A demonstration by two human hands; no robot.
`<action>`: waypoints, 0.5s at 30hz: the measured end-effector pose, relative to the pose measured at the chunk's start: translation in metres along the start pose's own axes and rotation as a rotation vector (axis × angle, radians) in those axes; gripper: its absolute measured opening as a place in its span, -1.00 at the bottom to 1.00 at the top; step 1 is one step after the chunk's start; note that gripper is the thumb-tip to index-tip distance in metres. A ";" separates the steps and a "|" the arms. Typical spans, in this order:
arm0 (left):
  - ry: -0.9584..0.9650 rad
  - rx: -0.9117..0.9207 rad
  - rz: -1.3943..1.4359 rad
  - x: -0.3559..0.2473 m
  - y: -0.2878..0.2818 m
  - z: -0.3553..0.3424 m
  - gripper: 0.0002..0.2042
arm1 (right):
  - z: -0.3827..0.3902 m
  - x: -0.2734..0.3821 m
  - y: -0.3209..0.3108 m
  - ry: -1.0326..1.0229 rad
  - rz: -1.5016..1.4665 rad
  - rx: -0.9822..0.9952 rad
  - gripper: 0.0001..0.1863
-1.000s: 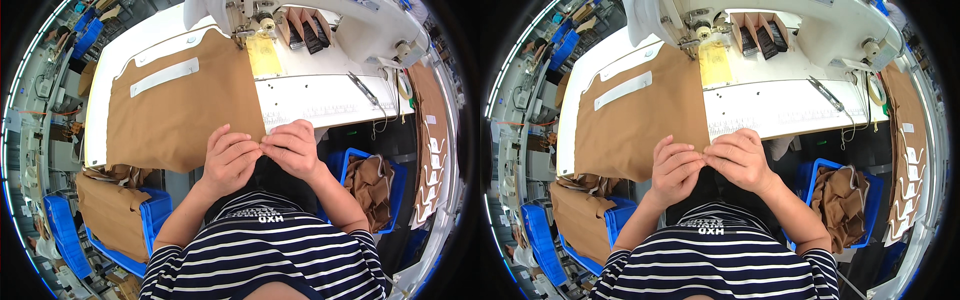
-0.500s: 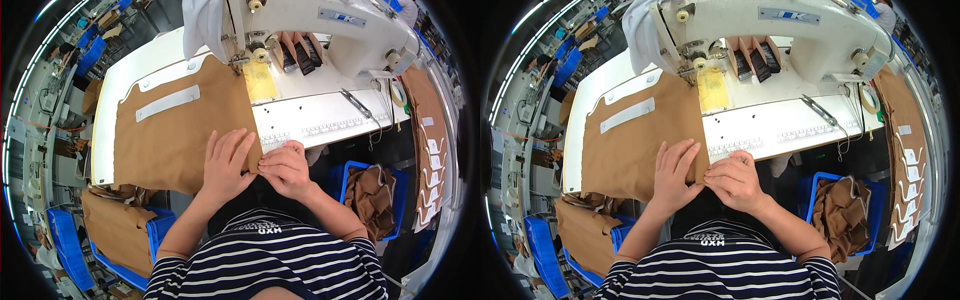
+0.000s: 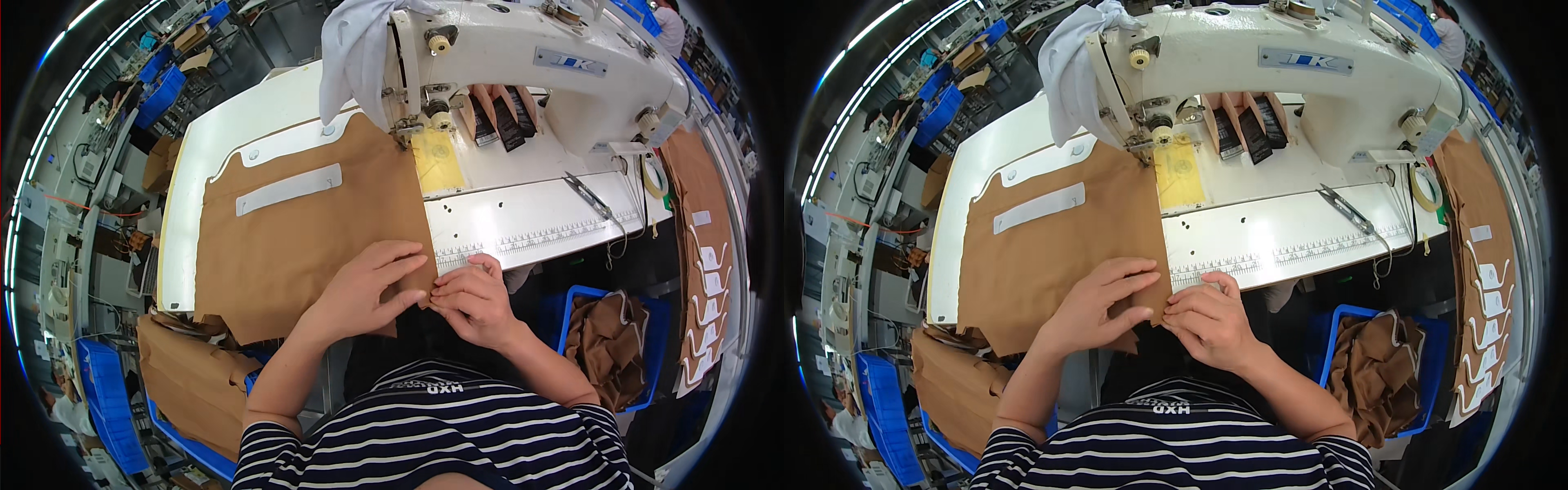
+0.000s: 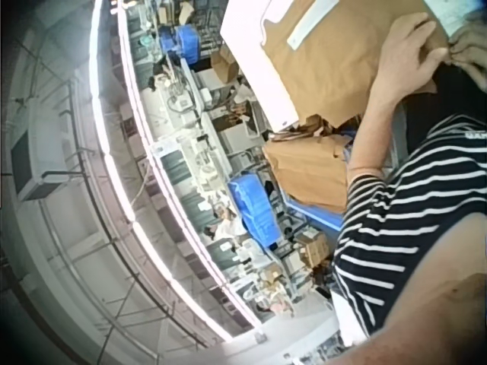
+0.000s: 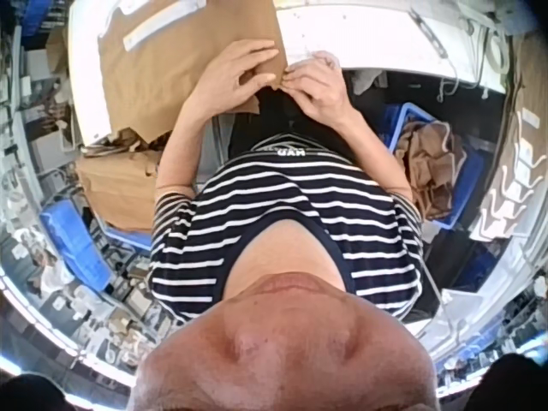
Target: The person sews brown fabric pieces together using an industrial sewing machine.
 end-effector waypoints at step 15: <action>0.113 0.123 -0.321 0.017 0.005 -0.004 -0.56 | -0.127 -0.112 -0.012 -0.098 0.155 0.366 -0.67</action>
Point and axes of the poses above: each hand's wrist, its own z-axis away from the middle knuckle, its own y-axis out of the palm, x = y × z, the point moved 1 cm from there along -z, towards the middle knuckle, and after that the axes turned 3 degrees about -x, right-handed, at the moved point
